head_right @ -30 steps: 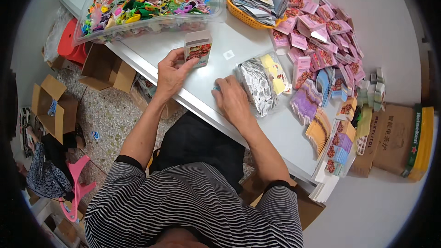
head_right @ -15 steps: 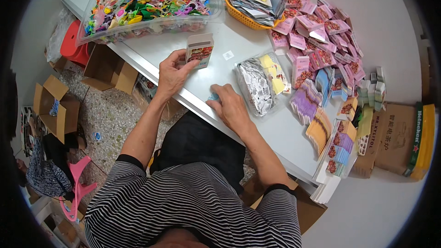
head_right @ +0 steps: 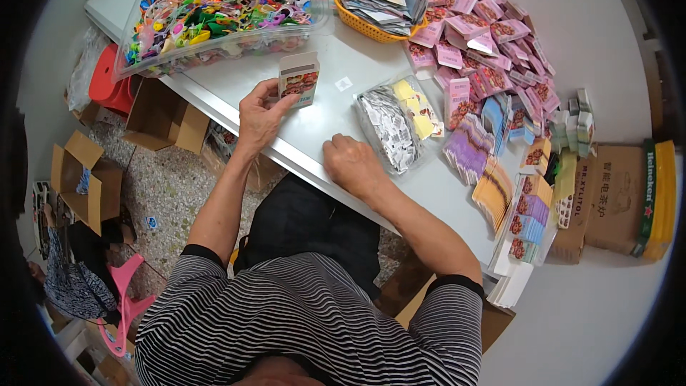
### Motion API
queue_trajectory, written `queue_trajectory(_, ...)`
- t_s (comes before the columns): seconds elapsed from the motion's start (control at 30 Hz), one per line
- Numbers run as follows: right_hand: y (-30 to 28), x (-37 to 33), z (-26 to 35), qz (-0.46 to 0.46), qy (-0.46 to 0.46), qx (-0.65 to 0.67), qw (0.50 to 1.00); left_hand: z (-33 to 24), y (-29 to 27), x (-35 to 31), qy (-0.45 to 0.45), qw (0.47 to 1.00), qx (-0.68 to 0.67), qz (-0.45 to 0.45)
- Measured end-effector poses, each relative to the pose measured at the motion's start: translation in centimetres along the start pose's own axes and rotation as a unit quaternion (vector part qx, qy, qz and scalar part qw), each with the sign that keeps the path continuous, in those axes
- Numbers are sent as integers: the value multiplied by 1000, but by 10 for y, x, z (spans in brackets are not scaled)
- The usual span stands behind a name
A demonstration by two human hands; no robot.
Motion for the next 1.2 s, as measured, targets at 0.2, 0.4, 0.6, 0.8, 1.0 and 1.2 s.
queue_trajectory(0.2,-5,-6,1,-78,-58,10,995,1,1,1,1,1000,-6,8)
queue_trajectory(0.4,-15,-34,1,-120,64,94,986,8,10,7,32,999,-28,22)
queue_trajectory(0.6,-5,-19,13,-57,96,57,992,13,8,5,35,999,-26,-11)
queue_trajectory(0.8,2,-21,16,-4,81,-10,997,14,10,3,18,999,-27,20)
queue_trajectory(1.0,9,-24,11,-40,56,-15,998,3,0,-5,-4,1000,-8,24)
queue_trajectory(1.2,13,-32,7,-64,30,12,997,5,-6,-8,3,1000,-12,17)
Point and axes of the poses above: each hand's wrist, its own x-axis towards the middle knuckle, its own y-axis out of the palm, z = x × y, the point moved 2 cm from there along x, towards the middle knuckle, and after that the axes turned 6 degrees about -x, right-handed, at the moved point
